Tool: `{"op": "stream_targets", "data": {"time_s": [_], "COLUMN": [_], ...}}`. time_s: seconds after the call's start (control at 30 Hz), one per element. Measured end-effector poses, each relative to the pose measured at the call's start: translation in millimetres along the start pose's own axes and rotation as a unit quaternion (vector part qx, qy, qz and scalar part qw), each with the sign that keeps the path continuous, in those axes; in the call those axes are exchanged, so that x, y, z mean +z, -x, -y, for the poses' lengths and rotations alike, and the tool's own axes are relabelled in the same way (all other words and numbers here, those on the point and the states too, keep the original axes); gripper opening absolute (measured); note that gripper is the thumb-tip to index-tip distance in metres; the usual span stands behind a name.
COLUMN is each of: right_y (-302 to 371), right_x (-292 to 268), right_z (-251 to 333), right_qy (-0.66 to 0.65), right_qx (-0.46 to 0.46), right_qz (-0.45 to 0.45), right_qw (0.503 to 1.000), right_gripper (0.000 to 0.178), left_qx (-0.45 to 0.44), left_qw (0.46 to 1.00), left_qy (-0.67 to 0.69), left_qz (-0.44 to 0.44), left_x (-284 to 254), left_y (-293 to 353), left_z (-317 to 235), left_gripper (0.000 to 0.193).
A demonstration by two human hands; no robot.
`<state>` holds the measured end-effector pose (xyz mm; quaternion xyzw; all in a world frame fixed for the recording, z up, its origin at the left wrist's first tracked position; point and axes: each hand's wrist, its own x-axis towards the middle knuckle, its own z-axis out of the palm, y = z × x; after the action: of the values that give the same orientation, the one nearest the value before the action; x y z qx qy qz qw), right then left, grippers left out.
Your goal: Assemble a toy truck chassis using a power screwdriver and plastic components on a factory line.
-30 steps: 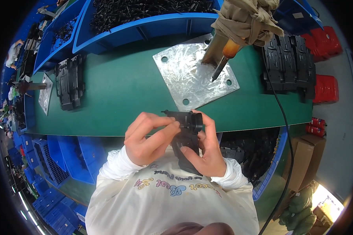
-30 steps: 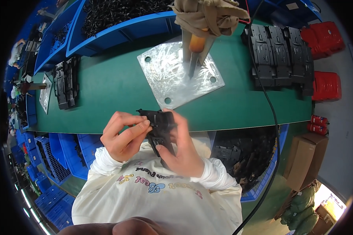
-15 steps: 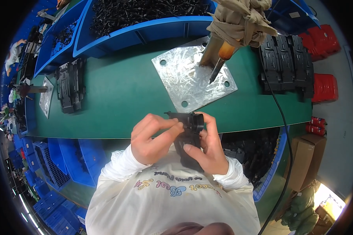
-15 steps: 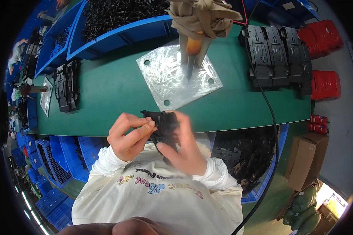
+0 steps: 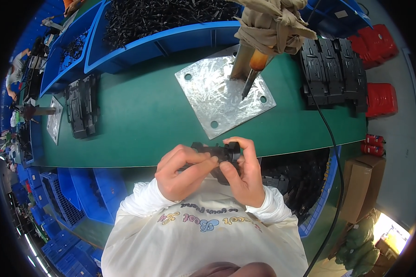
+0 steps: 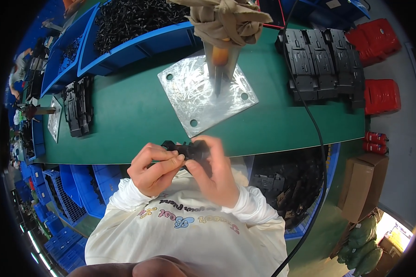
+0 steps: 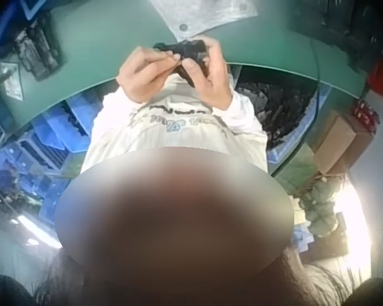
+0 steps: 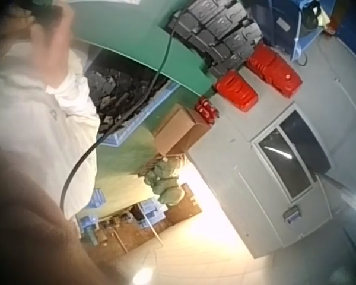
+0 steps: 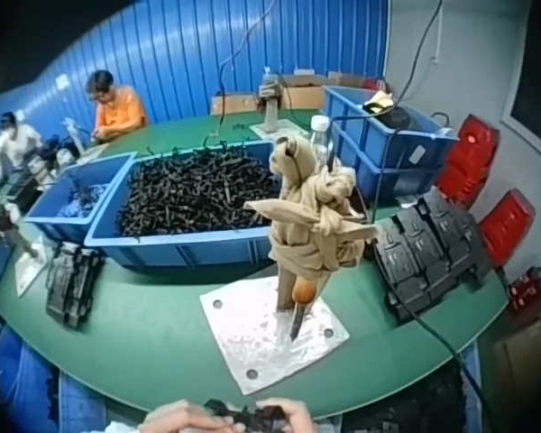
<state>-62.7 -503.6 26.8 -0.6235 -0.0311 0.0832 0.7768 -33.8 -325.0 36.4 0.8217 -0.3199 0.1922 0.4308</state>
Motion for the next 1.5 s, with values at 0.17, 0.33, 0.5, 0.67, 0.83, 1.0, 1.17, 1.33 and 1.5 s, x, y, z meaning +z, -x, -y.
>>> {"op": "stream_targets", "data": {"time_s": [0.17,0.33,0.5,0.67,0.83,1.0,1.17,1.33,1.5], "right_y": [2.1,2.5,4.1,3.6,3.3,6.2,7.2,8.8,10.7], "right_x": [4.5,6.5,5.4,5.2,5.7,4.6,3.4,6.5,5.1], "right_z": [-4.0,-5.8,-6.6,-5.8,-8.4,-4.4,-5.6,-6.7,-11.6], "right_qy": [-0.018,-0.034,-0.016,-0.018,-0.037,-0.013,0.028,0.044,0.056], "right_qx": [0.000,-0.021,-0.012,0.003,-0.010,-0.001,-0.011,-0.034,-0.060], "right_qz": [-0.019,-0.037,-0.037,-0.036,-0.038,-0.003,0.010,-0.001,-0.007], "right_qw": [1.000,0.999,0.999,0.999,0.999,1.000,1.000,0.998,0.997], "right_gripper": [0.039,0.039,0.038,0.037,0.039,0.045,0.045,0.044,0.044], "left_qx": [-0.005,-0.005,-0.008,0.002,-0.024,-0.050,-0.072,-0.053,-0.052], "left_qw": [1.000,1.000,1.000,0.999,0.997,0.998,0.997,0.998,0.998], "left_qy": [-0.009,-0.010,-0.019,-0.034,-0.044,0.014,0.040,0.037,0.033], "left_qz": [-0.006,0.001,0.017,0.038,0.053,-0.023,-0.003,-0.008,-0.001], "left_x": [2.2,2.0,2.3,3.3,4.9,6.6,0.4,-0.7,-1.2], "left_y": [-4.6,-4.9,-8.1,-4.2,-5.3,-3.4,-6.0,-5.1,-5.5], "left_z": [-2.2,-2.0,-1.6,0.1,-0.2,3.9,3.1,2.6,0.7], "left_gripper": [0.035,0.035,0.050,0.060,0.058,0.050,0.046,0.047,0.047]}}
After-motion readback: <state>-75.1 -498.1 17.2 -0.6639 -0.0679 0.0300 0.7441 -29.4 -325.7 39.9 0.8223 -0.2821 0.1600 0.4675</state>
